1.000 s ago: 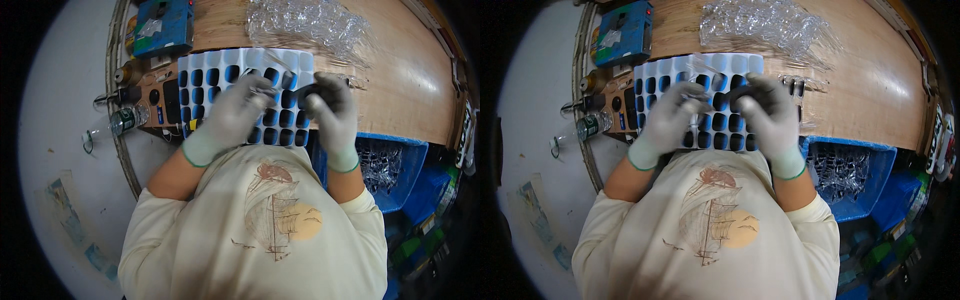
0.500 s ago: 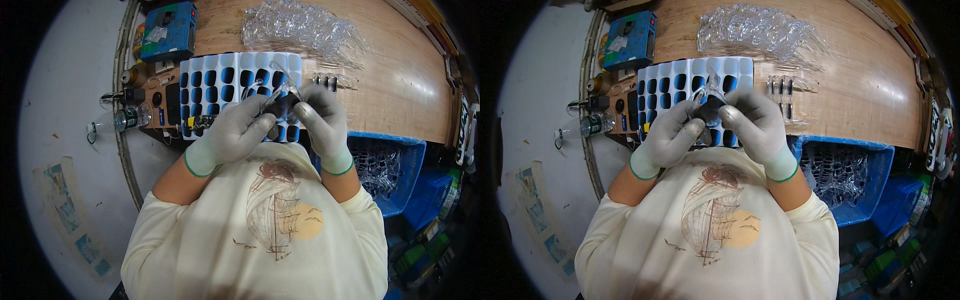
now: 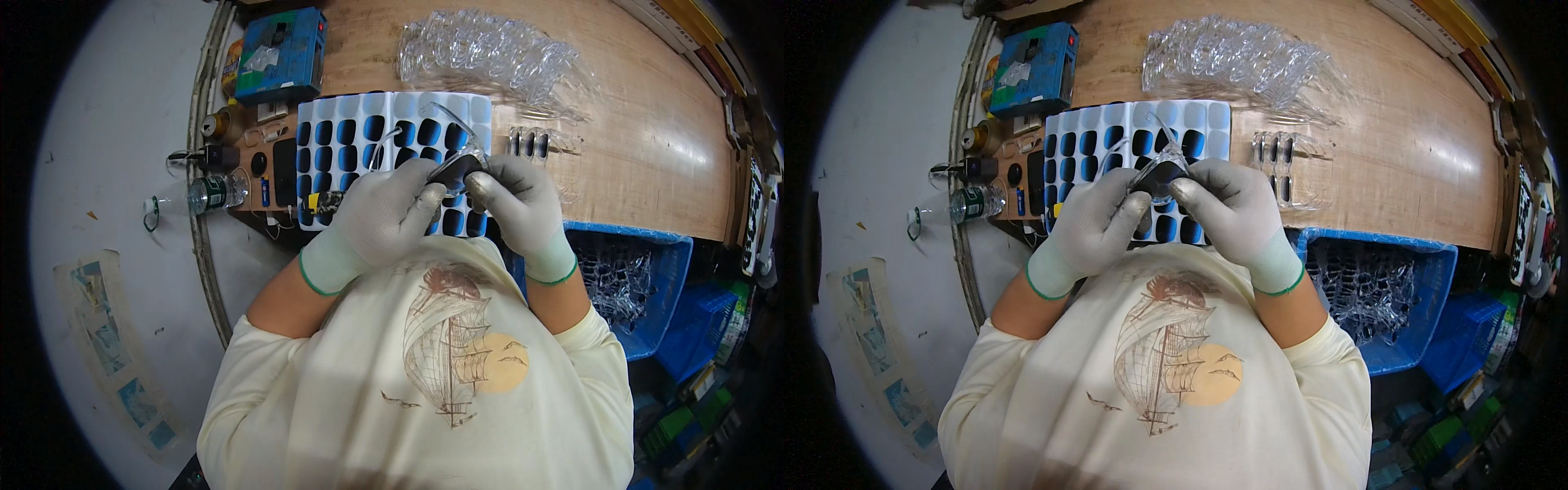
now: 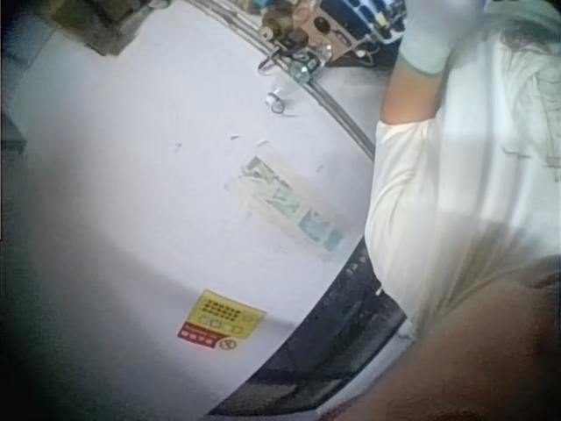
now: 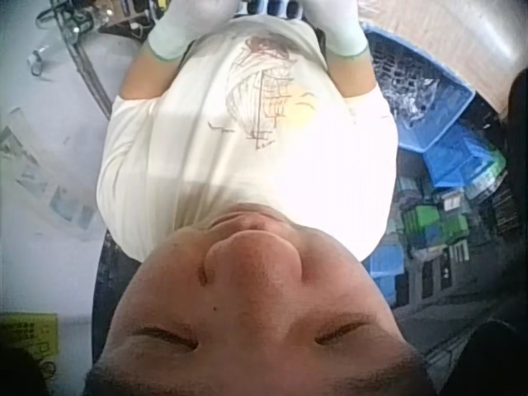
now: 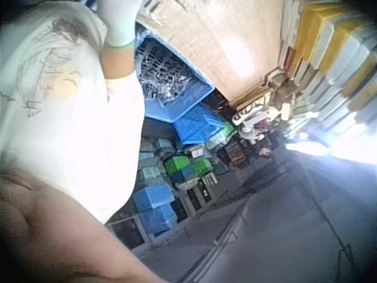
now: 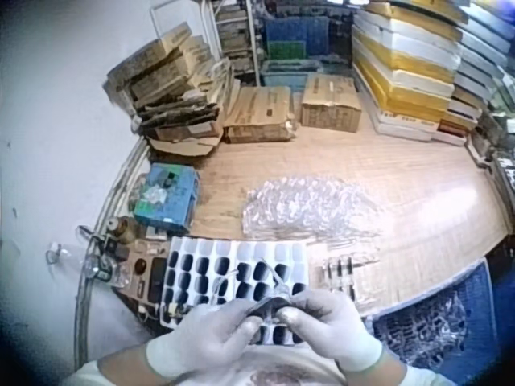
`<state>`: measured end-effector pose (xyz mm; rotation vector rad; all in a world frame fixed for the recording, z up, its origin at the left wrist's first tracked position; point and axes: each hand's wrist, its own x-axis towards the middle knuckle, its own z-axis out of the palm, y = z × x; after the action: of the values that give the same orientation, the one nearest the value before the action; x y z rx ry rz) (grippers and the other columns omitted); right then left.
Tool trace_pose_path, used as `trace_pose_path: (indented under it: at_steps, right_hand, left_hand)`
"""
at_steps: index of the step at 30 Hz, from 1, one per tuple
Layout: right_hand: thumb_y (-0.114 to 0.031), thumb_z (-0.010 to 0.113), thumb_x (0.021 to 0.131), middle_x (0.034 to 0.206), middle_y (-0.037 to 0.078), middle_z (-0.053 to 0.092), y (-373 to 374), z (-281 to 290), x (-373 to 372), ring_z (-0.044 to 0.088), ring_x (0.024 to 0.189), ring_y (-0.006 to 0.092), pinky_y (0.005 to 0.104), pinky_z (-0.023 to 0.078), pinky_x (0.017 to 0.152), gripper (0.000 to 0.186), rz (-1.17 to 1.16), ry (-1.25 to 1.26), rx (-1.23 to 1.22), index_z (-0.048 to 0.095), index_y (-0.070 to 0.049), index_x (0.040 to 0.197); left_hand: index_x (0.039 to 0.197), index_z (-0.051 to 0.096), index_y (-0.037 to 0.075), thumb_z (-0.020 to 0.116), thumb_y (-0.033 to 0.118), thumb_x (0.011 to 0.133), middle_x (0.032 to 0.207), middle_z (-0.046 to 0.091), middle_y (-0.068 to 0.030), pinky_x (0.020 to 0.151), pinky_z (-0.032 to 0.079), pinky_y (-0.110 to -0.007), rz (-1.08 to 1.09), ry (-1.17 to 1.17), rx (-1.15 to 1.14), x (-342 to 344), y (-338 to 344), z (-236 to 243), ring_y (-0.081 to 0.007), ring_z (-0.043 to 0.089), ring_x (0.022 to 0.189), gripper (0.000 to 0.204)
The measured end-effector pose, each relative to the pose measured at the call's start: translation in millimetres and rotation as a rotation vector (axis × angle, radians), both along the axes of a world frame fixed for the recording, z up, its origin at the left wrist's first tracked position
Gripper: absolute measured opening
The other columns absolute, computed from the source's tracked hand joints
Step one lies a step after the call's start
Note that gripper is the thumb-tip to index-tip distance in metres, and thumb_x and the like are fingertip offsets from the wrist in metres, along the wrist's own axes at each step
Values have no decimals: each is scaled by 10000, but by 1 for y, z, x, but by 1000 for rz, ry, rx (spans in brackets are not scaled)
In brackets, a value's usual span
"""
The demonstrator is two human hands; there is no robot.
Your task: The person places small black cylindrical objects into a white foam tray, then wraps the tray in bubble wrap and places it into a blue bin. The person repeats this process with additional objects and trays.
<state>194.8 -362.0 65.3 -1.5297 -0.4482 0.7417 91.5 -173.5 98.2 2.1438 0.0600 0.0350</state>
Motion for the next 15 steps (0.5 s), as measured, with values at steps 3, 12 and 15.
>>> trace_pose_path:
  at_steps: [3,12,15]
  right_hand:
    - [-217,708,929,663,-10,597,1,-7,4,494,626,54,250,413,550,239,5,61,23,714,22,920]
    - [-176,721,910,718,105,654,31,5,-3,590,585,136,285,459,549,180,-52,-364,6,705,2,934]
    - [-170,764,859,785,110,657,39,14,-1,622,631,171,288,503,609,240,-6,-189,-100,687,3,1006]
  left_hand:
    - [1054,618,-27,598,176,972,673,632,-126,520,481,-347,-39,-97,129,0,0,0,-252,630,539,219]
    - [956,621,12,646,155,919,686,632,-176,539,497,-391,132,-17,140,1,7,5,-340,659,587,150]
    - [972,624,25,641,167,915,671,622,-166,522,483,-405,108,-12,111,1,21,4,-352,643,571,154]
